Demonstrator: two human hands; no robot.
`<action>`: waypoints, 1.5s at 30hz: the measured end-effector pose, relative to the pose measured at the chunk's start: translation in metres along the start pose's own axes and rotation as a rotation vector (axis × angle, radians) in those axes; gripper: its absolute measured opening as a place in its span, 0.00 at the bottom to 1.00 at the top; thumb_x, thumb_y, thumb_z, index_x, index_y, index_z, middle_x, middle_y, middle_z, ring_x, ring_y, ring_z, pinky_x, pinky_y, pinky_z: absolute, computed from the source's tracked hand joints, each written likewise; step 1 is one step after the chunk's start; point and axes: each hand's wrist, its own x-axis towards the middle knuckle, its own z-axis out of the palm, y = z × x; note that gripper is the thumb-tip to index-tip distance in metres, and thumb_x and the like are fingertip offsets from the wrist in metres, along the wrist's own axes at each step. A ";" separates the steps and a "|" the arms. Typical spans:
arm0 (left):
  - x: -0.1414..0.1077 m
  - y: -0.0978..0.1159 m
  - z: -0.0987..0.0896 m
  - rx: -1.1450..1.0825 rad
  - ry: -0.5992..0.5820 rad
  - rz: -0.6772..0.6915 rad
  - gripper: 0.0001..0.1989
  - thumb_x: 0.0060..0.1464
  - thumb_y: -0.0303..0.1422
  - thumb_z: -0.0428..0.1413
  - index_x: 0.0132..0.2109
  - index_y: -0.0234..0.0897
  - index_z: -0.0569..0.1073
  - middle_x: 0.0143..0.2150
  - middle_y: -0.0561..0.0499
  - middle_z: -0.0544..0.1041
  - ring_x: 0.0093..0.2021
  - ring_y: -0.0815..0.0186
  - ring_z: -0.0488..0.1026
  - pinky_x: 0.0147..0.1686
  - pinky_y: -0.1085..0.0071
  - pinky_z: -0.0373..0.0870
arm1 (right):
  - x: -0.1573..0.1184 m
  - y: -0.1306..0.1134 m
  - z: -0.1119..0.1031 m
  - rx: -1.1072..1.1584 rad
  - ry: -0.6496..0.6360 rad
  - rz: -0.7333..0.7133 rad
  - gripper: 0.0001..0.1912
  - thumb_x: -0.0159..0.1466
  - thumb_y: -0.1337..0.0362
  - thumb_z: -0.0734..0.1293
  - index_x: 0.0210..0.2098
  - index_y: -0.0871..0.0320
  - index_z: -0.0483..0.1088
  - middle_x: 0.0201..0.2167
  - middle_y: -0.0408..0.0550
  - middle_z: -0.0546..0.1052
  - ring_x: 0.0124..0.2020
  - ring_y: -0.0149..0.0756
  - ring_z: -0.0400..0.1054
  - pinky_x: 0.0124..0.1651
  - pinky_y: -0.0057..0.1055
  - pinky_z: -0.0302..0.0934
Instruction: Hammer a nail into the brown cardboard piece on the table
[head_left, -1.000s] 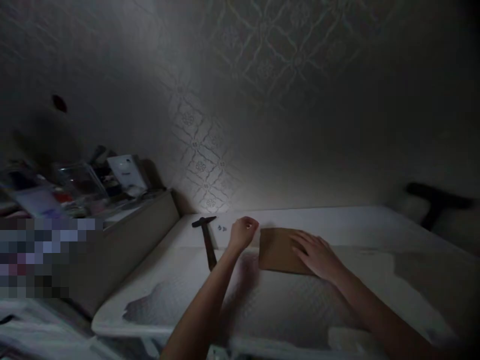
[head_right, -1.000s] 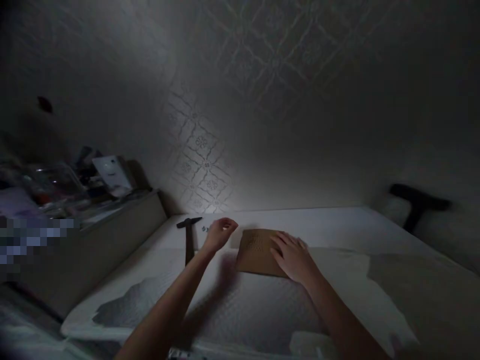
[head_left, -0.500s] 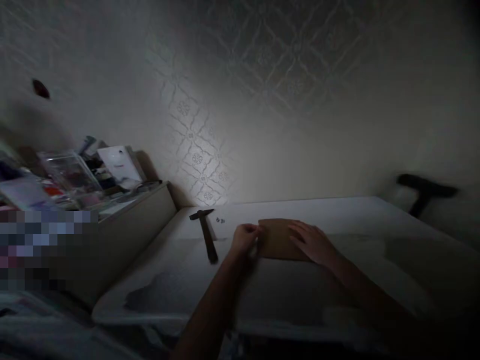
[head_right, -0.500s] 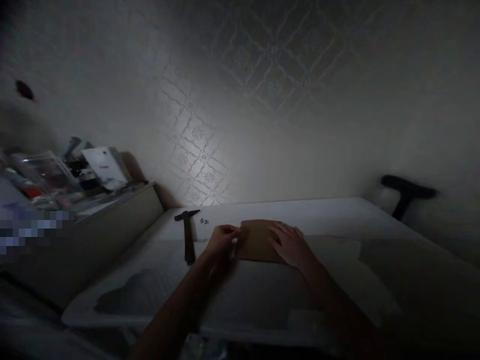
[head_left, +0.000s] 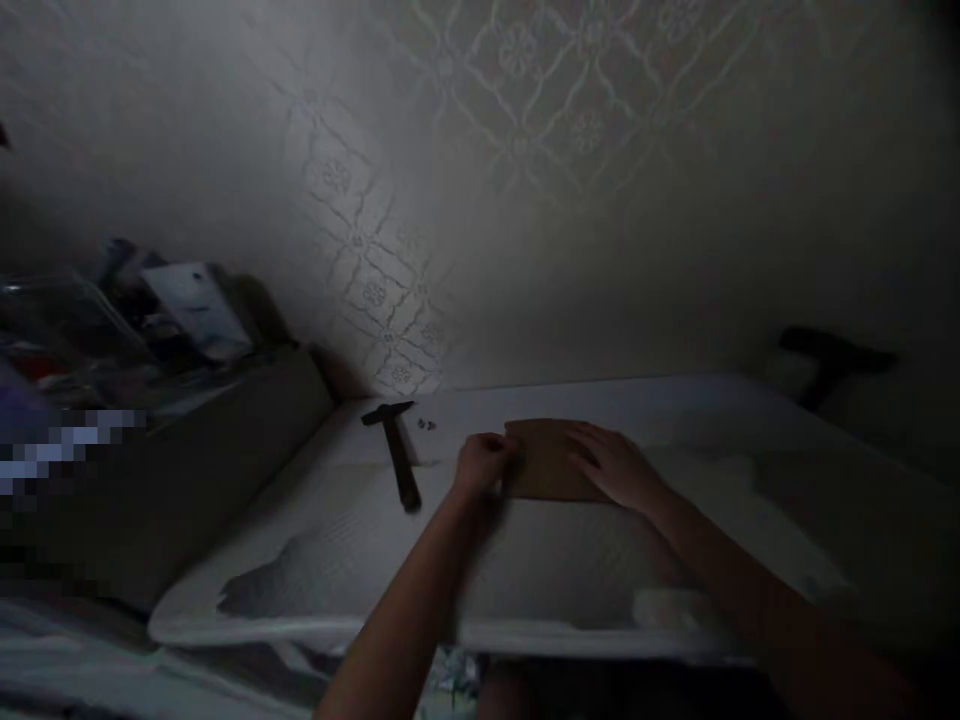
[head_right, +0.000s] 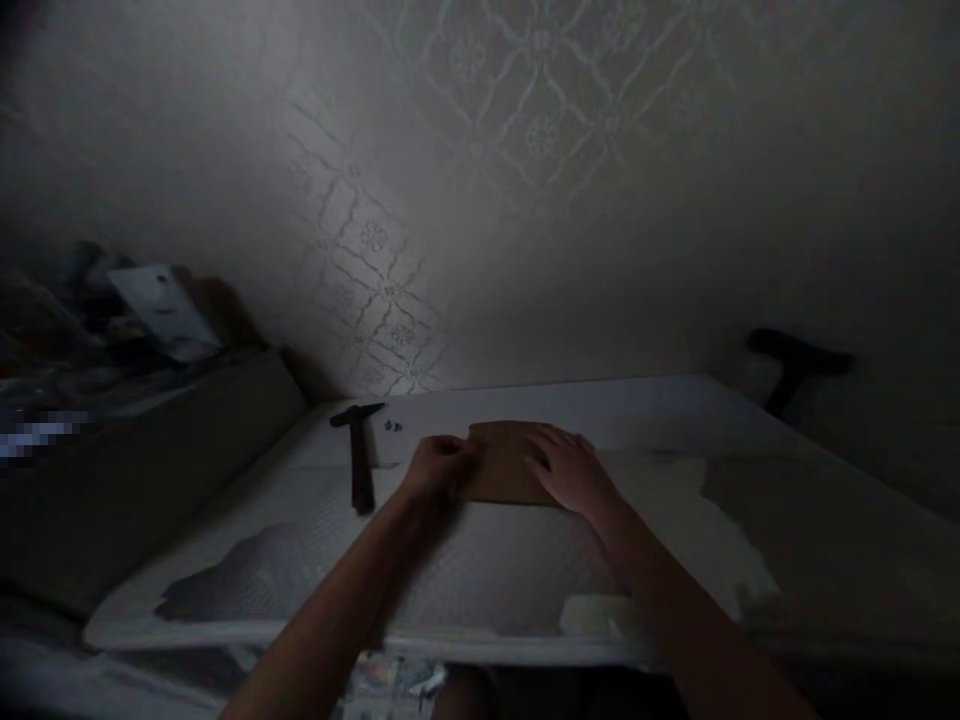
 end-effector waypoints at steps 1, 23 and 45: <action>0.000 0.000 0.000 -0.002 -0.002 0.010 0.06 0.43 0.30 0.60 0.30 0.31 0.78 0.26 0.48 0.77 0.26 0.70 0.71 0.25 0.77 0.64 | 0.000 0.000 0.000 0.000 0.002 -0.005 0.21 0.65 0.57 0.55 0.54 0.53 0.65 0.57 0.50 0.66 0.58 0.42 0.58 0.57 0.47 0.52; -0.001 0.002 0.000 -0.035 -0.020 0.046 0.04 0.41 0.27 0.59 0.29 0.31 0.76 0.28 0.48 0.76 0.29 0.69 0.72 0.30 0.77 0.66 | 0.001 0.001 -0.001 0.010 -0.025 -0.020 0.22 0.65 0.56 0.55 0.55 0.55 0.64 0.57 0.50 0.65 0.58 0.42 0.57 0.58 0.45 0.51; -0.004 0.005 0.000 -0.041 -0.019 0.018 0.06 0.42 0.28 0.58 0.30 0.30 0.77 0.28 0.48 0.76 0.28 0.69 0.71 0.27 0.78 0.64 | 0.001 -0.004 -0.005 0.023 -0.020 0.001 0.20 0.64 0.57 0.56 0.54 0.54 0.65 0.57 0.51 0.66 0.58 0.42 0.58 0.58 0.45 0.51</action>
